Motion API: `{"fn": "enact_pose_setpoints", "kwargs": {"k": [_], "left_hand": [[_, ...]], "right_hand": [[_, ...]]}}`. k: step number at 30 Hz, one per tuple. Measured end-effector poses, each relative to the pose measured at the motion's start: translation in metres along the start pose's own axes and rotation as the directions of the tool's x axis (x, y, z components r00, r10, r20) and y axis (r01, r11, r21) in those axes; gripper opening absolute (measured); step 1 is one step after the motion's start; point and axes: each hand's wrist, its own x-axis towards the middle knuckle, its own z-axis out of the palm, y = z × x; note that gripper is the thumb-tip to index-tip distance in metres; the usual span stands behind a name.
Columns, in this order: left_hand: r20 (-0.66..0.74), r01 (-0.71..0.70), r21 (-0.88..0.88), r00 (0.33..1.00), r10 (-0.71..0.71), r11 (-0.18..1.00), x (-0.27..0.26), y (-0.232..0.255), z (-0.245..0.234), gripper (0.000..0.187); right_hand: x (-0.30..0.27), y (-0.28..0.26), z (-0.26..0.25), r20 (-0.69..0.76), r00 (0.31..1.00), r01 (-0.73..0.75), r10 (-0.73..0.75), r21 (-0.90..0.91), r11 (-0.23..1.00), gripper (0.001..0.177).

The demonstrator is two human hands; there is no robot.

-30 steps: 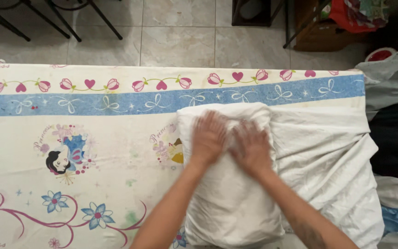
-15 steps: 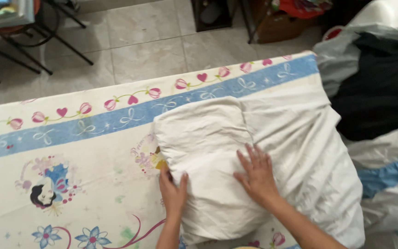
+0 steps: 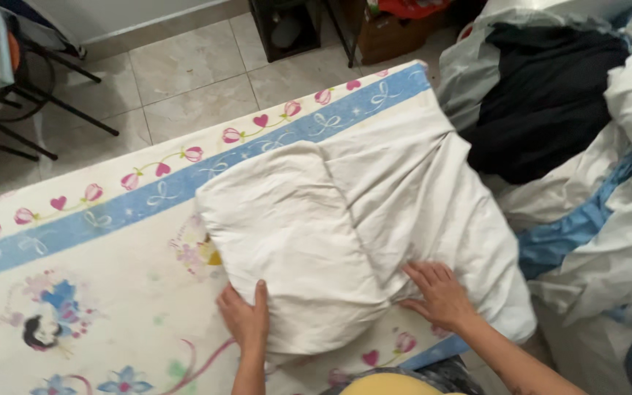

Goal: The person unfolds a white sheet on a patterned ironing board, smooths it, and folds it into a compact rectangle. The folded sheet is then placed on a nearby chair. The person repeats the process with a second white sheet.

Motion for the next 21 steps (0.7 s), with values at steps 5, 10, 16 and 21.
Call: {"fn": "enact_pose_setpoints", "kwargs": {"k": [5, 10, 16, 21], "left_hand": [[-0.178, -0.309, 0.233, 0.919, 0.353, 0.922, -0.073, 0.082, 0.013, 0.066], [-0.084, -0.331, 0.043, 0.939, 0.334, 0.943, -0.192, 0.178, 0.086, 0.040], [0.170, 0.149, -0.261, 0.980, -0.106, 0.954, -0.309, 0.213, 0.164, 0.024], [0.488, 0.653, -0.587, 0.757, -0.435, 0.478, -0.321, 0.205, 0.239, 0.029]], "right_hand": [[-0.048, 0.071, 0.009, 0.284, 0.935, 0.133, -0.211, 0.271, 0.953, 0.018], [-0.063, 0.122, -0.030, 0.393, 0.830, 0.268, -0.397, 0.343, 0.900, 0.014], [-0.023, 0.150, -0.081, -0.068, 0.896, 0.443, -0.438, 0.127, 0.887, 0.038], [-0.004, 0.149, -0.088, 0.255, 0.862, 0.388, -0.437, 0.222, 0.895, 0.014]]}}
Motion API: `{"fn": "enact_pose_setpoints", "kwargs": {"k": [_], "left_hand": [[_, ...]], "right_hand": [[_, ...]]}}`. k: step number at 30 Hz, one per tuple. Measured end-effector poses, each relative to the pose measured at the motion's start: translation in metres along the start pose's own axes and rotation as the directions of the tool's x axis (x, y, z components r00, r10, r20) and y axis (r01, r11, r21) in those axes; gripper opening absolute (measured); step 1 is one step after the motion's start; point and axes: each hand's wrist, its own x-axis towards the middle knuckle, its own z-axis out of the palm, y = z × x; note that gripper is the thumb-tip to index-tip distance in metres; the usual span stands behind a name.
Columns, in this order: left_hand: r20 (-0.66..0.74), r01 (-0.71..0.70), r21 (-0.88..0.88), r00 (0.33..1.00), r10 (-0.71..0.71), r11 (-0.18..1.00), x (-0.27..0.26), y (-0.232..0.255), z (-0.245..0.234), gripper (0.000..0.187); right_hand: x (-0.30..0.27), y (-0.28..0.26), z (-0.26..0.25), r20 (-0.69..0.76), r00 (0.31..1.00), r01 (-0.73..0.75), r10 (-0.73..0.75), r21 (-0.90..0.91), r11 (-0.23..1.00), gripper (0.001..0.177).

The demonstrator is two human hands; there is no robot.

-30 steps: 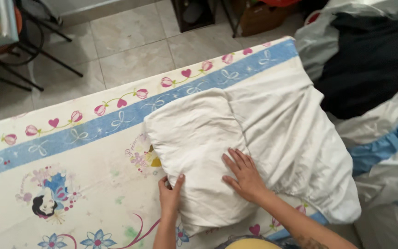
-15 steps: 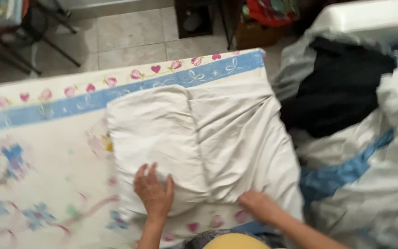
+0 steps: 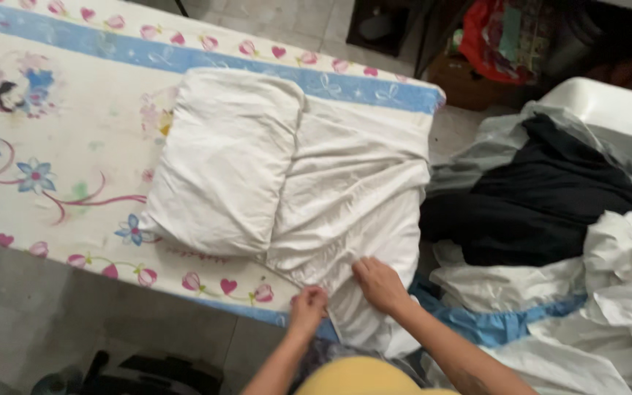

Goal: The person unfolds a white sheet on a patterned ironing board, smooths it, and folds it into a compact rectangle. The folded sheet is then placed on a nearby chair. The person repeats the process with a second white sheet.

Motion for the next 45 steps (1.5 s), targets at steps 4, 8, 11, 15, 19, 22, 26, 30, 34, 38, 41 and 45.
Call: {"fn": "enact_pose_setpoints", "kwargs": {"k": [4, 8, 11, 15, 19, 22, 26, 30, 34, 38, 41, 45], "left_hand": [[-0.072, -0.031, -0.056, 0.997, 0.027, 0.998, 0.023, -0.044, 0.024, 0.037], [-0.340, -0.229, 0.076, 0.909, 0.242, 0.970, 0.019, -0.068, 0.046, 0.052], [-0.517, -0.349, 0.249, 0.740, 0.429, 0.903, 0.004, -0.054, 0.080, 0.065], [-0.591, -0.124, 0.480, 0.686, 0.425, 0.868, -0.009, -0.002, 0.143, 0.068], [-0.682, 0.099, 0.580, 0.601, 0.416, 0.809, -0.007, 0.037, 0.178, 0.043], [-0.829, 0.020, 0.253, 0.519, 0.206, 0.967, 0.004, 0.048, 0.178, 0.025], [-0.764, -0.393, -0.481, 0.627, -0.154, 0.784, 0.017, 0.017, 0.193, 0.013], [-0.649, -0.623, -0.760, 0.713, -0.264, 0.186, 0.018, -0.020, 0.198, 0.008], [-0.822, -0.416, -0.416, 0.553, -0.138, 0.809, -0.012, -0.030, 0.210, 0.031], [-0.922, 0.245, 0.256, 0.353, 0.159, 0.935, -0.059, -0.009, 0.248, 0.041], [-0.959, 0.440, 0.270, 0.205, 0.197, 0.856, -0.072, 0.004, 0.275, 0.029], [-0.973, 0.249, -0.121, 0.162, -0.165, 0.961, -0.066, -0.010, 0.307, 0.031]], "right_hand": [[-0.012, 0.016, -0.019, 0.100, 0.989, 0.088, -0.107, 0.176, 0.980, 0.017], [0.003, 0.067, -0.048, 0.256, 0.944, 0.149, -0.208, 0.233, 0.961, 0.020], [0.050, 0.130, -0.071, 0.076, 0.997, -0.020, 0.005, 0.202, 0.979, 0.032], [0.128, 0.228, -0.095, -0.301, 0.953, -0.036, 0.027, -0.025, 0.999, 0.043], [0.158, 0.300, -0.081, -0.232, 0.972, 0.025, -0.037, -0.053, 0.998, 0.038], [0.183, 0.325, -0.065, -0.213, 0.968, 0.118, -0.131, -0.073, 0.990, 0.023], [0.185, 0.356, -0.057, -0.268, 0.953, 0.167, -0.144, 0.062, 0.984, 0.021], [0.192, 0.365, -0.069, -0.147, 0.982, 0.163, -0.115, 0.371, 0.914, 0.021], [0.195, 0.368, -0.085, 0.044, 0.996, -0.088, 0.077, 0.417, 0.905, 0.025], [0.211, 0.369, -0.070, 0.092, 0.995, -0.075, 0.034, 0.484, 0.872, 0.028], [0.213, 0.386, -0.059, 0.170, 0.984, -0.026, -0.050, 0.416, 0.909, 0.030], [0.233, 0.391, -0.054, 0.443, 0.895, -0.230, -0.055, 0.564, 0.793, 0.027]]}}
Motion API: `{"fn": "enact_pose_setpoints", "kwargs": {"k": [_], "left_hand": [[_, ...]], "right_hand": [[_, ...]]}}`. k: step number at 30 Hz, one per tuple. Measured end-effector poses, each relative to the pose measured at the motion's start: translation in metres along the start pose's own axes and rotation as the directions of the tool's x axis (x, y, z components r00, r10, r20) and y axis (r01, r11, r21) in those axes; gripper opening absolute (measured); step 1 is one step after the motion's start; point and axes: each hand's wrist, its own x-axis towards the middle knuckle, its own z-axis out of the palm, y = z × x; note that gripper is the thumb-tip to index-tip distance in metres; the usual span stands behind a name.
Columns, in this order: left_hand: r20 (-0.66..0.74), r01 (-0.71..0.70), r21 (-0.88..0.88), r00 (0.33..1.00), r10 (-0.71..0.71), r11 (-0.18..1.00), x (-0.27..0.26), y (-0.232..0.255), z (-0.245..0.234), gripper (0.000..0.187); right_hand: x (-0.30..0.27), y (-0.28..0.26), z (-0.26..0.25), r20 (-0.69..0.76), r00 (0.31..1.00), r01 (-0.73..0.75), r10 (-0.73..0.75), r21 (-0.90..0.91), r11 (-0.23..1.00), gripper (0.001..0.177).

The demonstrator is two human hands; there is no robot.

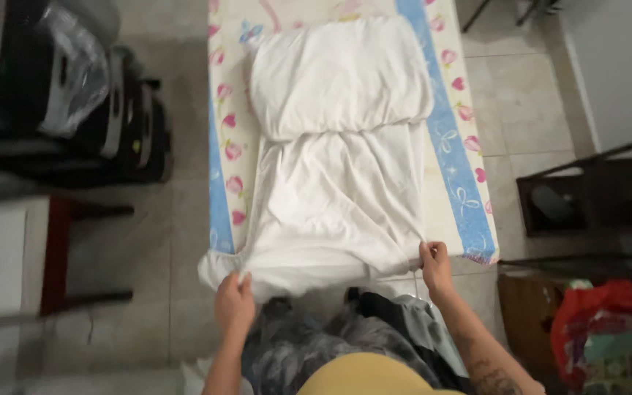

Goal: The person unfolds a white sheet on a patterned ironing board, smooths it, and folds it into a compact rectangle. The folded sheet is then placed on a nearby chair. The person repeats the process with a second white sheet.

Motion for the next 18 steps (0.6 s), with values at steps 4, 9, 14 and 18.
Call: {"fn": "enact_pose_setpoints", "kwargs": {"k": [4, 9, 14, 18], "left_hand": [[0.030, 0.227, -0.470, 0.970, -0.242, 0.853, -0.027, -0.037, 0.021, 0.036], [0.212, 0.314, -0.723, 0.949, -0.235, 0.616, -0.041, -0.032, 0.032, 0.049], [0.470, 0.299, -0.134, 0.858, -0.205, 0.945, -0.043, 0.011, 0.028, 0.057], [0.694, 0.557, -0.649, 0.713, 0.103, 0.518, -0.045, 0.022, 0.014, 0.055]], "right_hand": [[0.006, -0.007, -0.011, 0.124, 0.989, -0.081, 0.077, 0.024, 0.996, 0.030], [0.011, -0.021, -0.013, 0.272, 0.945, -0.223, 0.179, 0.140, 0.965, 0.042], [0.010, -0.027, -0.030, 0.305, 0.934, -0.119, 0.187, -0.229, 0.966, 0.052], [0.005, -0.050, -0.055, 0.344, 0.906, -0.289, 0.245, 0.081, 0.954, 0.058]]}}
